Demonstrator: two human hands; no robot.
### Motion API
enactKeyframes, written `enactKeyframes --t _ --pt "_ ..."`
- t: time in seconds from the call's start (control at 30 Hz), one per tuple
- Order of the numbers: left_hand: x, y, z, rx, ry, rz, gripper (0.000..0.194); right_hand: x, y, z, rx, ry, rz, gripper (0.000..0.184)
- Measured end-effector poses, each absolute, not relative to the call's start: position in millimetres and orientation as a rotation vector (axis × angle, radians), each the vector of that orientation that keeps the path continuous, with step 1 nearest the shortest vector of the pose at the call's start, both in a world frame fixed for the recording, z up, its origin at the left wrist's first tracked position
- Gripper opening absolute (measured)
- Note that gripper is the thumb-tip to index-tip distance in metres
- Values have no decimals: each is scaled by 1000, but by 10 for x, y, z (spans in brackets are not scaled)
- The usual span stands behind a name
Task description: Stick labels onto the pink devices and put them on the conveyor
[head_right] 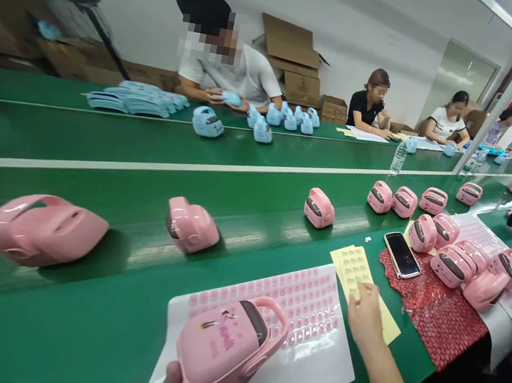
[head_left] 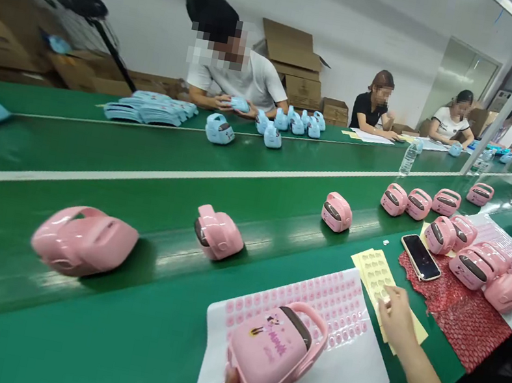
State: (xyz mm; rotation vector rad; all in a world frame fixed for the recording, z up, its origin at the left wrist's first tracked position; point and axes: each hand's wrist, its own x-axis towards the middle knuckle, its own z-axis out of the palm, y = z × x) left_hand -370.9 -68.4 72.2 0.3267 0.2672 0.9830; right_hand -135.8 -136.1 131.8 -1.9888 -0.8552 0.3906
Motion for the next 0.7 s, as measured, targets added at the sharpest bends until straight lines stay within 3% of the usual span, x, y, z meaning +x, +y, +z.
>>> enactKeyframes --t 0.1,0.27,0.43,0.7 --pt "-3689 -642 822 265 185 983 57 -1021 -1430 1190 -2181 -770 160 24" --pt "-3790 -620 934 211 288 982 70 -1011 -1397 1094 -2173 -802 170 14" --pt "-3736 -624 1182 193 494 994 54 -992 -1437 1126 -2016 -701 379 11" --pt "-3598 -602 1676 412 856 934 50 -1015 -1518 1532 -1608 -509 869 31"
